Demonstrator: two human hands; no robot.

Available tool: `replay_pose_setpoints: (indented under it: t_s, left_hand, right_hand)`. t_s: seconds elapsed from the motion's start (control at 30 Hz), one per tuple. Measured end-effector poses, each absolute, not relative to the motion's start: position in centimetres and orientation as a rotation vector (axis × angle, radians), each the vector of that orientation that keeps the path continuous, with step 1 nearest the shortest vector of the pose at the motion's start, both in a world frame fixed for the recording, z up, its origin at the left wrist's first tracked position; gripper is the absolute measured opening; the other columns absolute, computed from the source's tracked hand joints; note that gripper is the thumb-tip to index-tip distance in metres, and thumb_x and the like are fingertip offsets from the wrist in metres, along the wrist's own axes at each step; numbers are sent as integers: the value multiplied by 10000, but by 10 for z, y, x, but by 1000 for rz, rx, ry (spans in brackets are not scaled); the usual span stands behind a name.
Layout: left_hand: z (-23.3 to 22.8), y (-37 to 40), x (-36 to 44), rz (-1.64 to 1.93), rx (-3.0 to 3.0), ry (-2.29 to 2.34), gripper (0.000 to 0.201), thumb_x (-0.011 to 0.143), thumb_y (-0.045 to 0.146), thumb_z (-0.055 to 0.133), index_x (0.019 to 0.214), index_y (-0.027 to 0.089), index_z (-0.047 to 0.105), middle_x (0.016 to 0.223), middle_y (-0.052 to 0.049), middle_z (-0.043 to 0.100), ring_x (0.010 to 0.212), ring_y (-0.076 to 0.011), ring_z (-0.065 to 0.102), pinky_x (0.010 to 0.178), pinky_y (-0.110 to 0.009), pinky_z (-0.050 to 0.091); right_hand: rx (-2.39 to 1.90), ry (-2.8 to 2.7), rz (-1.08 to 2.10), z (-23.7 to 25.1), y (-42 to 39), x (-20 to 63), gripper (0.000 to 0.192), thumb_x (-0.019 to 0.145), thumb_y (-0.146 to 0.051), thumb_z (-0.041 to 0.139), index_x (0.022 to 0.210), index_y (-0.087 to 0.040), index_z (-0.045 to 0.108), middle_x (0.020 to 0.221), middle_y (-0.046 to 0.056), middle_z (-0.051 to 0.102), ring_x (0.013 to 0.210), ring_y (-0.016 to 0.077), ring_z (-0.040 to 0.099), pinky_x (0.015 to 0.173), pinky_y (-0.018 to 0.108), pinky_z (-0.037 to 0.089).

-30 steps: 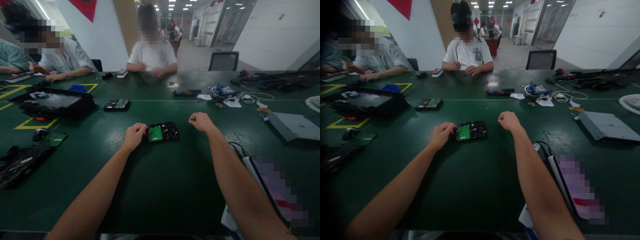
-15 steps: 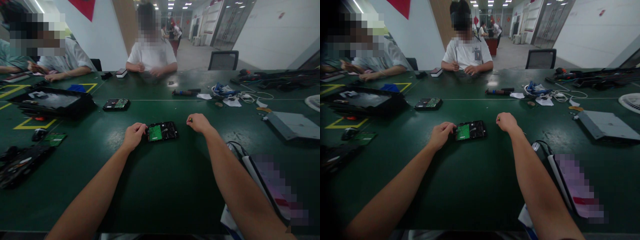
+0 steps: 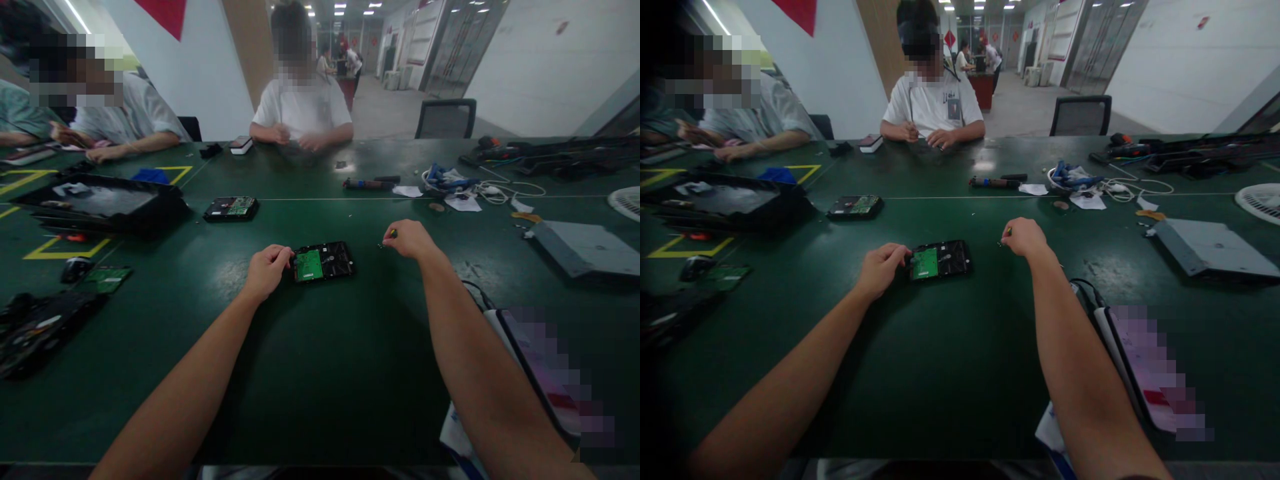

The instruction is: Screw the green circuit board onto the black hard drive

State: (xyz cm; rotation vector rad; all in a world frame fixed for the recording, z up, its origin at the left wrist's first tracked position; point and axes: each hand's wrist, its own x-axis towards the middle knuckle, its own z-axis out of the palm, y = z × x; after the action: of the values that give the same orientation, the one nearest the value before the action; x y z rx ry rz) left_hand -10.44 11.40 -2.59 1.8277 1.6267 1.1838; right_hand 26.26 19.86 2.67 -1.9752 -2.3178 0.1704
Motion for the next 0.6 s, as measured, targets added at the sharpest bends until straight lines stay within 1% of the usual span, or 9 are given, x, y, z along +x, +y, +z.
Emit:
replay_pose_setpoints:
  t_s: [0.07,0.17,0.2,0.27,0.33,0.4,0.5,0.6]
  left_hand:
    - [-26,113,-104,1168,1809,1648,422,966,485,528,679,208,668,901,-27,747,853,-201,668,821,-326,499]
    - [-26,112,-102,1131,1761,1653,379,963,544,548,907,209,716,886,-32,726,839,-213,668,798,-342,520]
    - [-25,111,-102,1118,1771,1636,376,960,551,557,992,210,712,926,-40,724,877,-222,674,824,-354,530]
    - [-22,109,-100,1067,1857,1587,401,954,552,578,1146,216,681,1090,-72,709,1028,-250,669,932,-398,534]
    - [-18,106,-99,968,1987,1534,474,940,555,608,1284,229,629,1275,-103,648,1196,-285,616,1047,-455,501]
    - [-14,104,-98,852,2096,1470,576,912,572,649,1381,247,575,1398,-120,575,1315,-316,545,1127,-501,454]
    - [-9,101,-98,724,2190,1419,727,856,603,713,1468,266,510,1495,-130,503,1423,-351,449,1196,-543,390]
    - [-7,99,-98,661,2228,1420,831,808,621,757,1502,267,470,1517,-135,492,1443,-370,422,1201,-565,384]
  right_hand:
    - [-1967,-2344,206,27,198,264,100,842,-296,794,911,-230,823,1002,73,801,970,269,736,843,345,554]
    - [-1959,-2370,242,25,198,262,83,815,-293,818,874,-235,822,976,65,803,944,262,738,813,335,556]
    - [-1960,-2371,246,25,199,261,77,815,-288,816,871,-235,821,971,67,803,941,262,738,808,335,556]
    - [-1963,-2366,240,23,199,259,78,822,-285,808,876,-231,820,975,74,802,947,267,736,806,340,555]
    - [-1960,-2359,232,23,198,257,88,826,-291,803,884,-226,818,977,82,800,952,271,736,811,346,554]
    - [-1954,-2352,223,24,197,257,99,835,-302,798,890,-222,816,979,87,798,954,276,736,817,355,554]
    - [-1944,-2338,213,27,195,256,116,857,-316,779,908,-217,813,1007,97,796,979,284,733,839,367,553]
    - [-1946,-2319,217,30,194,255,138,882,-327,753,912,-204,810,1005,105,796,977,290,734,849,379,553]
